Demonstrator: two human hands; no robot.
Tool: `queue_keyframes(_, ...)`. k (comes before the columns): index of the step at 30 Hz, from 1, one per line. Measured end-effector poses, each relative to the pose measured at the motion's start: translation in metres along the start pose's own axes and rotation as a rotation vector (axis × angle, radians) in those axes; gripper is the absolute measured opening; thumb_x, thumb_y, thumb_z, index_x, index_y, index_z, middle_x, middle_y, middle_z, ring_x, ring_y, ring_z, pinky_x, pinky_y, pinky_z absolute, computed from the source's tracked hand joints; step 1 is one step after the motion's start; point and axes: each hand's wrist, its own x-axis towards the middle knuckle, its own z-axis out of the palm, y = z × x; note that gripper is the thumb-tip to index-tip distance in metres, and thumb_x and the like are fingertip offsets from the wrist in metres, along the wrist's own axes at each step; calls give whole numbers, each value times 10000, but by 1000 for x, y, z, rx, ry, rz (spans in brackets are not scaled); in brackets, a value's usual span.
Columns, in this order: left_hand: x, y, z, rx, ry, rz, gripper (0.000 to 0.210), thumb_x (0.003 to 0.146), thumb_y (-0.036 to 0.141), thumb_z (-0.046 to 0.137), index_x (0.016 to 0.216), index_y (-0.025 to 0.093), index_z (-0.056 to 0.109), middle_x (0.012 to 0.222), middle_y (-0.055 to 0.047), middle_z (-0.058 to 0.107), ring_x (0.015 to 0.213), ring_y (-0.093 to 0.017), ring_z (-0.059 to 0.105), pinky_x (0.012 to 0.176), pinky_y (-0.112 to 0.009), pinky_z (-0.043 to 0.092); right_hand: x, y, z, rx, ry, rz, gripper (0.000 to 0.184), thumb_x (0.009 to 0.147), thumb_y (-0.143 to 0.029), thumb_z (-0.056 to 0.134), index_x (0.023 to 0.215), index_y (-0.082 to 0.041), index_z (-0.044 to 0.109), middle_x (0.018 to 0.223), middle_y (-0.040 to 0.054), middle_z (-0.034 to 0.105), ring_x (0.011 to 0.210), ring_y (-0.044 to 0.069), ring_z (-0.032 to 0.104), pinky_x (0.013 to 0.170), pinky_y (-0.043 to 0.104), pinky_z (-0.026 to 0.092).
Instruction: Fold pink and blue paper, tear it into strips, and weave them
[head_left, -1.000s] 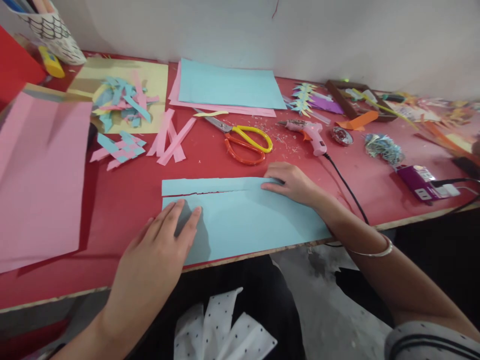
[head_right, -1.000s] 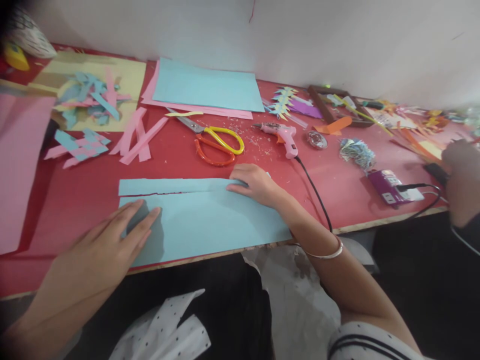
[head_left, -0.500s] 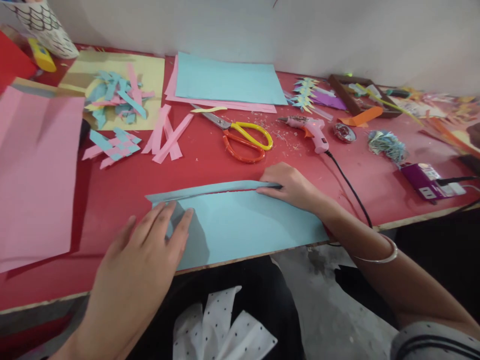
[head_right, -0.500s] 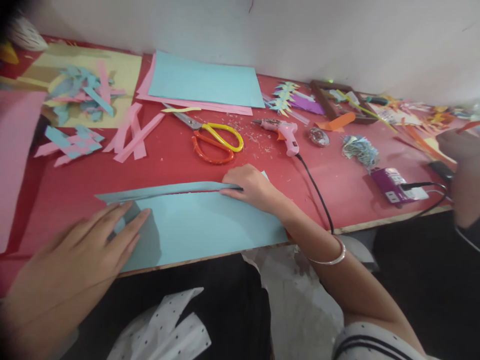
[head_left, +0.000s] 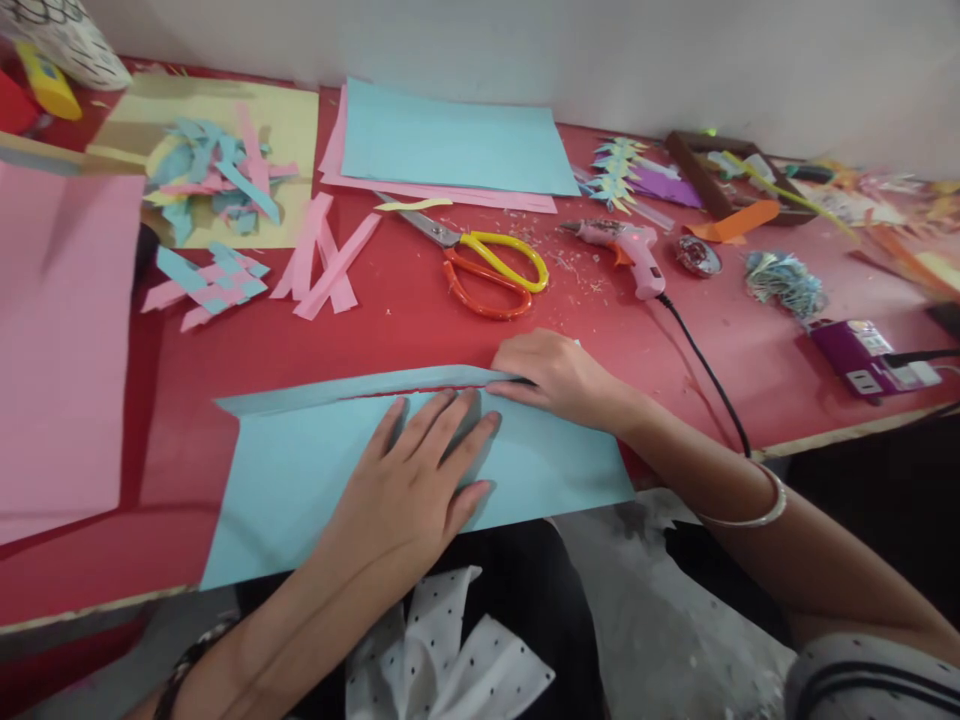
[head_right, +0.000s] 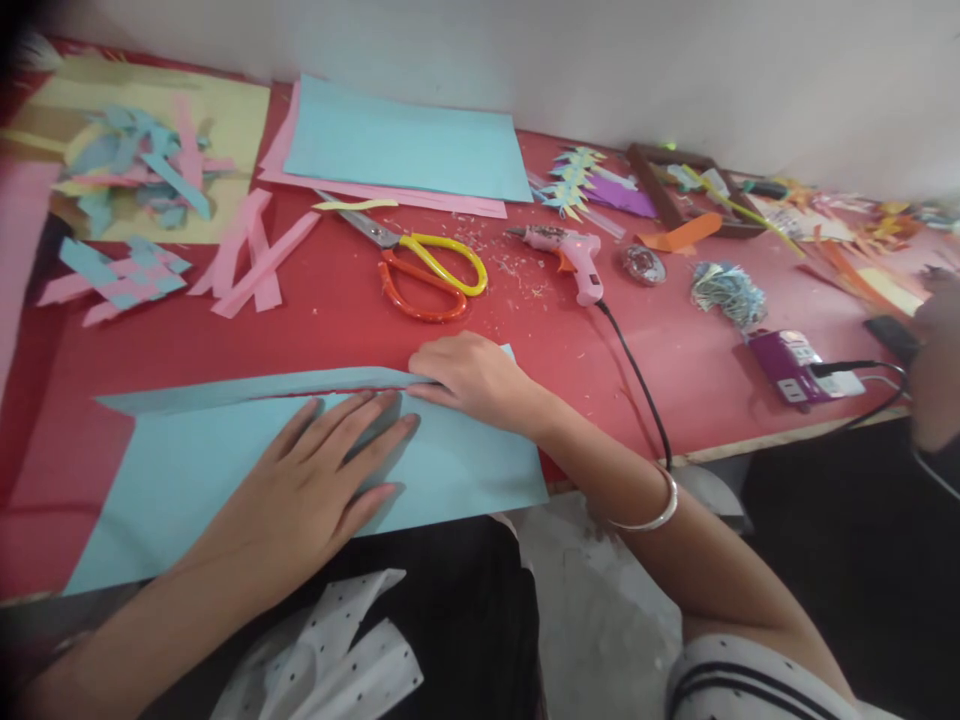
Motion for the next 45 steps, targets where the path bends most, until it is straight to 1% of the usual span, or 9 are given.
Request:
queue_keyframes(5,-1,0,-1,-34,-24,0,407,873,351,288,1236,242,437,1277,-70,479,1172,-228,405,986,-479,260,0,0,2,-35,13,0,377,894,-383,284,695,-158,513,633,10,479,589,111,411,592,235,304)
queue_keyframes(8,-1,0,0,-39,-22,-1,407,872,350,292,1240,245,431,1284,-70,473,1168,-232,411,979,-485,266,0,-1,2,-44,22,14,379,897,-375,276,688,-162,508,632,10,480,584,109,407,589,237,299)
queue_keyframes(14,-2,0,-1,-43,-20,-11,409,872,358,285,1236,245,436,1279,-71,479,1157,-234,426,976,-502,260,-4,3,-1,8,29,10,317,867,-383,368,712,-155,525,648,10,497,609,108,425,598,226,310)
queue_keyframes(19,0,0,-1,-38,-14,-8,413,872,360,280,1228,237,449,1264,-82,494,1152,-241,434,972,-513,263,-6,6,1,22,33,1,363,878,-400,334,677,-155,511,627,4,463,591,105,405,578,227,297)
queue_keyframes(23,-1,0,-1,-31,-6,-11,409,873,354,277,1219,237,459,1259,-85,498,1149,-241,439,970,-511,266,-5,4,2,13,51,11,382,883,-411,307,662,-160,492,615,-1,443,577,103,386,572,231,286)
queue_keyframes(27,-1,1,-2,-23,-10,-11,412,871,347,280,1231,233,446,1267,-88,489,1153,-246,434,972,-518,263,-4,4,1,12,49,20,366,893,-375,295,653,-164,474,614,-3,435,580,104,378,576,233,285)
queue_keyframes(34,-2,0,-2,-38,-11,-12,406,866,348,301,1229,238,447,1261,-87,496,1143,-245,442,964,-514,276,-6,9,0,88,36,13,280,848,-374,408,693,-158,494,650,-1,460,610,104,403,587,220,309)
queue_keyframes(40,-3,-1,-2,-40,-32,-17,407,866,342,303,1238,243,435,1289,-79,467,1175,-240,410,981,-520,249,-11,14,-3,110,43,9,319,860,-390,379,669,-156,483,631,-3,435,597,101,398,575,211,319)
queue_keyframes(45,-3,-1,-2,-31,-24,-9,404,864,337,310,1237,246,436,1276,-80,481,1163,-243,421,974,-512,264,-11,14,-3,121,35,27,341,868,-397,359,663,-156,486,628,1,439,596,101,408,581,212,326)
